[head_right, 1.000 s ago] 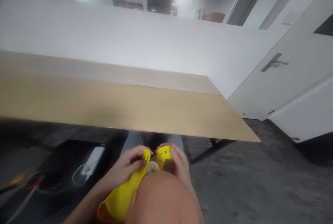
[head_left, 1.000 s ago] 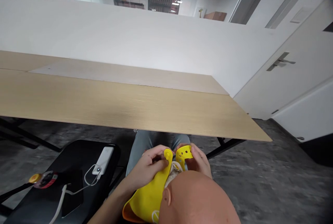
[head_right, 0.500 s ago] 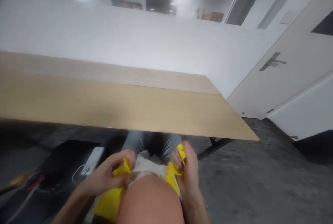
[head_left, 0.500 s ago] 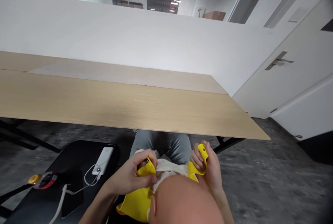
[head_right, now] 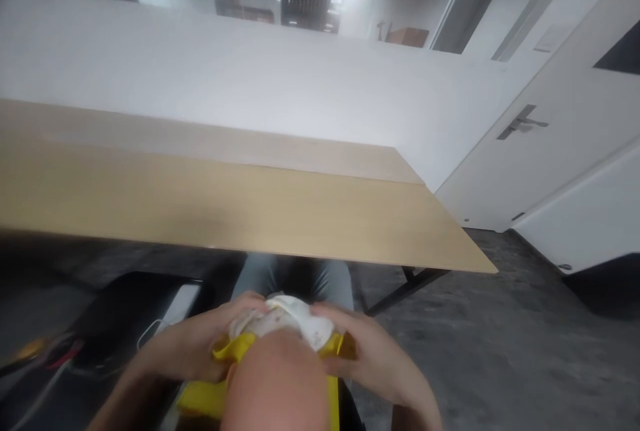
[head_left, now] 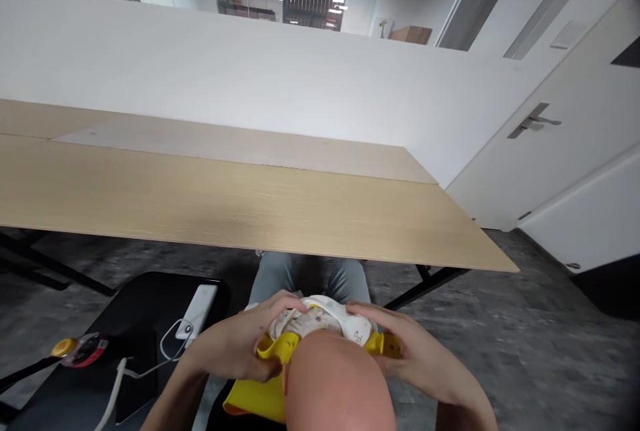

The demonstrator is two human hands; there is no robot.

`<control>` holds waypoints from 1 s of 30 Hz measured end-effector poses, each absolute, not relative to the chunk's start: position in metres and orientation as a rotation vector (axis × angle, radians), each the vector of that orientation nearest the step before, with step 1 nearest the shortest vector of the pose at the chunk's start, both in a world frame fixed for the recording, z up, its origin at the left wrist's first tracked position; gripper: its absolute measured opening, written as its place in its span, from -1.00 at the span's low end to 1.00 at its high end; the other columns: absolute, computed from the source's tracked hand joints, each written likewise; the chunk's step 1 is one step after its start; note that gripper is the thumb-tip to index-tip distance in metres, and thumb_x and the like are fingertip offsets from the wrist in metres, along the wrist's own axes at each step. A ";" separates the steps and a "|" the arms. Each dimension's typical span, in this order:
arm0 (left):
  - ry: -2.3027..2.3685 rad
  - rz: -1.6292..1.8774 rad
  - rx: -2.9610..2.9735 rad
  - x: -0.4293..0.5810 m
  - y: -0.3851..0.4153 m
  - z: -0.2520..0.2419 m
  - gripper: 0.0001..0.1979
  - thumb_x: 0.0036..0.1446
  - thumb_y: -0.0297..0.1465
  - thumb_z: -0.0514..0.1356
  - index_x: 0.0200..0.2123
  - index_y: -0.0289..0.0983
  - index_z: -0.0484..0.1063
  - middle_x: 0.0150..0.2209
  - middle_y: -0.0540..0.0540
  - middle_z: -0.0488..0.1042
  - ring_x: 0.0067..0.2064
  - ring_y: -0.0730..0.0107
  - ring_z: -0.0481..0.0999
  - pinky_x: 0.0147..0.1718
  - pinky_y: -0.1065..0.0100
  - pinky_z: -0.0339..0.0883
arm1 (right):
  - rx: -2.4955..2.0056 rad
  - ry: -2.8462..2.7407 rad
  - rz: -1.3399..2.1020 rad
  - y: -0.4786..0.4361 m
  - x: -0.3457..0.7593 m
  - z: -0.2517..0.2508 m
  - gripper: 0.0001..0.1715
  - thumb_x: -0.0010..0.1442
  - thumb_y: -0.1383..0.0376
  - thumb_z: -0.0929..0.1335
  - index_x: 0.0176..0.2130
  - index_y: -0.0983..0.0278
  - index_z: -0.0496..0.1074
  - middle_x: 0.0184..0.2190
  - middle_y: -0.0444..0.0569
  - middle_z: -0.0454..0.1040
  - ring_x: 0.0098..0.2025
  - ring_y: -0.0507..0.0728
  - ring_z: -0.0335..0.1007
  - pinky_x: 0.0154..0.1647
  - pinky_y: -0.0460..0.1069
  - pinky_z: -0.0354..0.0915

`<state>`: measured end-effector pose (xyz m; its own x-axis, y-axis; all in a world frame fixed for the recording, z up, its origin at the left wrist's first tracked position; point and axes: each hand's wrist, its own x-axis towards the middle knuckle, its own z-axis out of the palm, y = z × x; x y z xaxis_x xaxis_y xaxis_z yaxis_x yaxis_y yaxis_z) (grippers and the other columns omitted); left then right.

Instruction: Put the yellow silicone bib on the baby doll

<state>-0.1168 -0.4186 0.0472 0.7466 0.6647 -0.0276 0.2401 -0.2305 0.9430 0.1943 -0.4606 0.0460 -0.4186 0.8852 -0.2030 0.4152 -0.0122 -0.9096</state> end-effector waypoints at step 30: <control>0.965 0.757 1.878 -0.074 -0.345 0.097 -0.65 -0.01 -0.35 0.24 -0.11 -0.28 0.53 -0.18 -0.08 0.60 -0.13 0.12 0.52 -0.14 0.30 0.37 | -1.344 -1.783 0.820 -0.364 0.182 0.089 -0.58 0.01 0.38 0.25 -0.14 0.35 0.53 -0.10 0.04 0.54 -0.08 0.25 0.43 -0.06 0.02 0.33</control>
<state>-0.0736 -0.3449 0.0974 0.5148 0.8486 0.1222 0.3202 -0.3225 0.8908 0.1821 -0.3644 0.0889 -0.1729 0.9679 0.1822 0.4916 0.2451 -0.8356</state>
